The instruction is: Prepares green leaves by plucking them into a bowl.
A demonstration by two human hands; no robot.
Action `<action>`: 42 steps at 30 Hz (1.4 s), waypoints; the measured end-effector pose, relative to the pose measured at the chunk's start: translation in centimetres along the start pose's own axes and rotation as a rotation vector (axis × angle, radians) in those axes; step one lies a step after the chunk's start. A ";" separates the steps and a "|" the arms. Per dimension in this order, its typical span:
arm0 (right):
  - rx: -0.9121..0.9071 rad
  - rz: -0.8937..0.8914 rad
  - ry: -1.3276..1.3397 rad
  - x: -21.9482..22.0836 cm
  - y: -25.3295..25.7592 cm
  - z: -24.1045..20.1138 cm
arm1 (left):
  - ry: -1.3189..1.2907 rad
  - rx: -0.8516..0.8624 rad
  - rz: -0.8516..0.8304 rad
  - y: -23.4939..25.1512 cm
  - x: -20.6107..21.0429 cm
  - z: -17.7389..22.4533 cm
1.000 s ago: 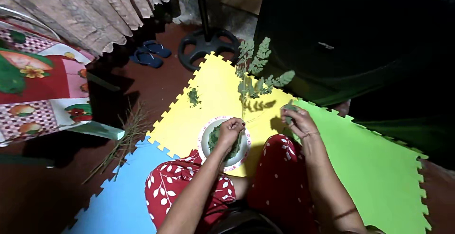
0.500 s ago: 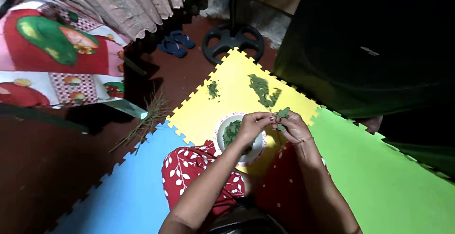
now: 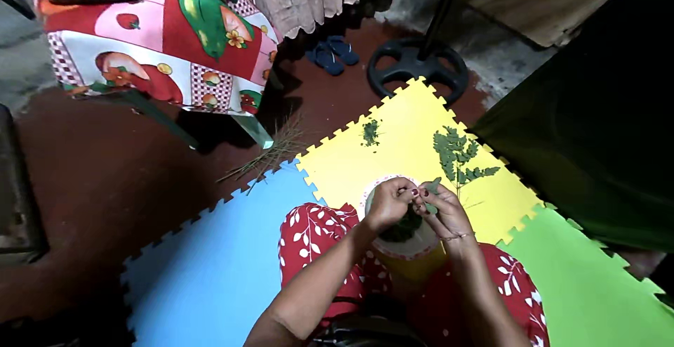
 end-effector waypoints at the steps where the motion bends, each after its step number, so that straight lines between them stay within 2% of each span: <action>1: 0.039 0.008 0.054 0.2 0.3 0.4 | -0.045 -0.016 0.006 0.0 -0.5 -0.2; 3: 0.073 0.021 0.129 0.1 1.0 1.0 | -0.119 -0.056 0.032 0.4 -1.5 -0.5; 6: 0.110 0.052 0.098 -0.9 1.9 1.5 | -0.129 -0.183 0.125 3.1 -4.0 -2.3; 10: 0.147 0.152 -0.068 -3.6 2.3 2.0 | 0.276 -0.238 0.197 10.4 -7.2 -7.7; 14: 0.233 0.244 -0.133 -5.3 1.6 2.9 | 0.623 -0.349 0.098 16.8 -7.6 -10.4; 19: 0.343 0.373 -0.166 -5.6 2.5 4.1 | 0.927 -0.402 0.039 20.1 -6.6 -12.2; 23: 0.370 0.408 -0.093 -5.2 3.1 4.1 | 0.871 -0.198 0.037 18.0 -6.2 -10.6; 25: 0.366 0.397 -0.070 -5.1 3.4 4.1 | 0.777 -0.086 -0.109 15.3 -5.6 -8.7; 28: 0.367 0.369 -0.048 -4.9 3.1 4.3 | 0.582 -0.023 -0.381 9.1 -3.3 -6.1; 30: 0.368 0.330 -0.063 -4.6 2.6 4.6 | 0.553 0.001 -0.450 5.6 -1.4 -5.1; 35: 0.318 0.236 -0.063 -4.0 0.8 5.5 | 0.623 0.193 -0.297 1.4 1.7 -5.8; 40: 0.348 0.035 -0.026 -3.9 -0.7 4.8 | 0.560 0.181 -0.081 -0.5 2.5 -5.4; 42: 0.353 -0.047 -0.128 -4.2 -0.9 3.9 | 0.420 0.071 0.003 -0.5 2.4 -5.2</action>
Point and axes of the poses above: each hand's wrist, its own y-axis towards the middle knuckle, its own x-axis out of the palm, z = x × y, the point moved 4 cm from there along y, towards the middle knuckle, and after that the axes turned 12 degrees about y, right-handed, at the moved point
